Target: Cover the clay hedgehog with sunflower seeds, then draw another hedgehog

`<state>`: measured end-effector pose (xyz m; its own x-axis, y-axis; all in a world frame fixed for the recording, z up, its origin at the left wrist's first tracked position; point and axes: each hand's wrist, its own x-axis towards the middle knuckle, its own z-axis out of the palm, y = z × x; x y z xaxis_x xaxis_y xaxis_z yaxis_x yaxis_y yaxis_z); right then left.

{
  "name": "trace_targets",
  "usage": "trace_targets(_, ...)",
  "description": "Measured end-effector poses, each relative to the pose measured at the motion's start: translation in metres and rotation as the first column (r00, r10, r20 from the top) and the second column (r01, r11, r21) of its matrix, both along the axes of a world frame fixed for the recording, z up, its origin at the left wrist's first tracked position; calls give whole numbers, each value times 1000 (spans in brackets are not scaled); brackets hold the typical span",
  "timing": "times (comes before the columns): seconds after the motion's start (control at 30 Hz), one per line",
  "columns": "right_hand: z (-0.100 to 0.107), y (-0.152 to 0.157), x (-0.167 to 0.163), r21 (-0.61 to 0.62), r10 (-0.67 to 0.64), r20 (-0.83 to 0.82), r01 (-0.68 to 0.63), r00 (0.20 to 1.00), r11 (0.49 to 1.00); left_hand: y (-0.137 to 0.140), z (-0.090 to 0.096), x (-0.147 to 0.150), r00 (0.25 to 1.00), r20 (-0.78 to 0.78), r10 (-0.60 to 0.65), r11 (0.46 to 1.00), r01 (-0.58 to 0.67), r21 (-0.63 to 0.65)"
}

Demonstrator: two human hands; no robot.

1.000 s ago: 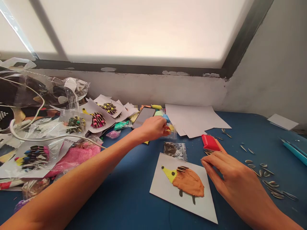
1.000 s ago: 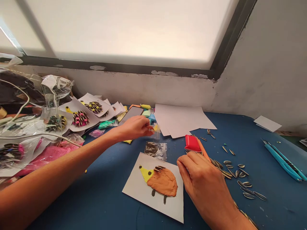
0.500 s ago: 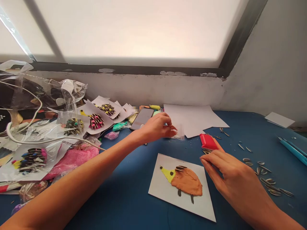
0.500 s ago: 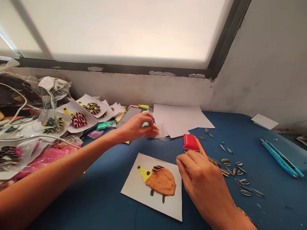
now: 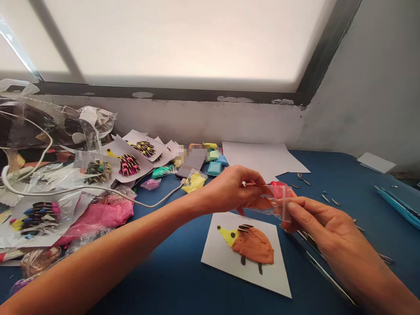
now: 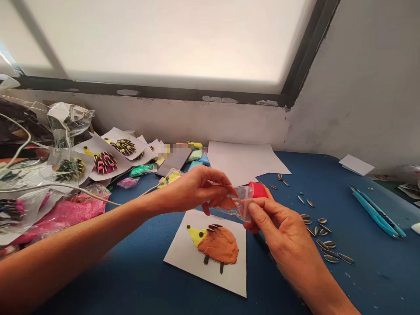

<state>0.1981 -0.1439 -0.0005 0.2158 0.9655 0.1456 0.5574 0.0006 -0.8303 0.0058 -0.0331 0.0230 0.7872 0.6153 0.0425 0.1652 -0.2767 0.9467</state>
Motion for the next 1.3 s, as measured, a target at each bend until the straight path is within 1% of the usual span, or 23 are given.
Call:
trace_targets(0.07,-1,-1,-1,-48,-19,-44,17,999,999,0,-1,0,1000,0,-18,999,18,-38)
trace_targets(0.1,-1,-1,-1,-62,-22,-93,16,995,998,0,-1,0,999,2,-40,997,40,-65)
trace_targets(0.2,0,-1,0,-70,3,-260,-22,966,997,2,-4,0,992,48,-115,979,122,-166)
trace_targets(0.27,1,-1,4,-77,28,-315,-55,949,995,4,-6,0,987,76,-139,968,152,-201)
trace_targets(0.33,1,0,7,-106,38,-311,-74,950,992,5,-7,1,987,79,-142,964,156,-217)
trace_targets(0.43,2,0,10,-165,48,-251,-92,967,982,6,-10,3,989,60,-134,962,145,-233)
trace_targets(0.53,5,0,7,-153,71,-200,-103,977,983,7,-12,3,991,52,-126,965,135,-227)
trace_targets(0.6,5,0,5,-109,44,-162,-62,986,992,8,-12,2,988,55,-142,968,151,-202)
trace_targets(0.67,4,0,5,-87,-10,-125,-1,992,996,9,-12,0,982,65,-178,966,187,-181)
trace_targets(0.73,2,1,6,-84,-63,-102,55,993,995,10,-12,-1,974,82,-212,959,223,-176)
trace_targets(0.8,1,1,8,-88,-87,-101,78,991,993,11,-12,-1,970,101,-223,955,238,-176)
trace_targets(0.87,2,0,8,-93,-66,-121,55,990,994,10,-13,-1,974,105,-201,962,217,-169)
trace_targets(0.93,4,-1,8,-99,-11,-150,-4,989,995,9,-14,1,980,93,-178,967,191,-168)
trace_targets(1.0,6,-2,7,-106,31,-154,-48,988,993,7,-15,2,981,85,-174,963,187,-191)
trace_targets(1.03,6,-2,6,-105,33,-144,-48,989,993,7,-16,3,980,86,-180,958,195,-211)
trace_targets(1.13,6,-3,2,-43,-43,-98,39,994,998,6,-17,4,977,104,-189,941,210,-266)
trace_targets(1.23,7,-3,-4,47,-120,-129,126,984,991,7,-17,5,979,122,-165,936,195,-294)
trace_targets(1.3,8,-2,-6,48,-142,-152,151,978,987,7,-16,5,982,124,-139,933,172,-315)
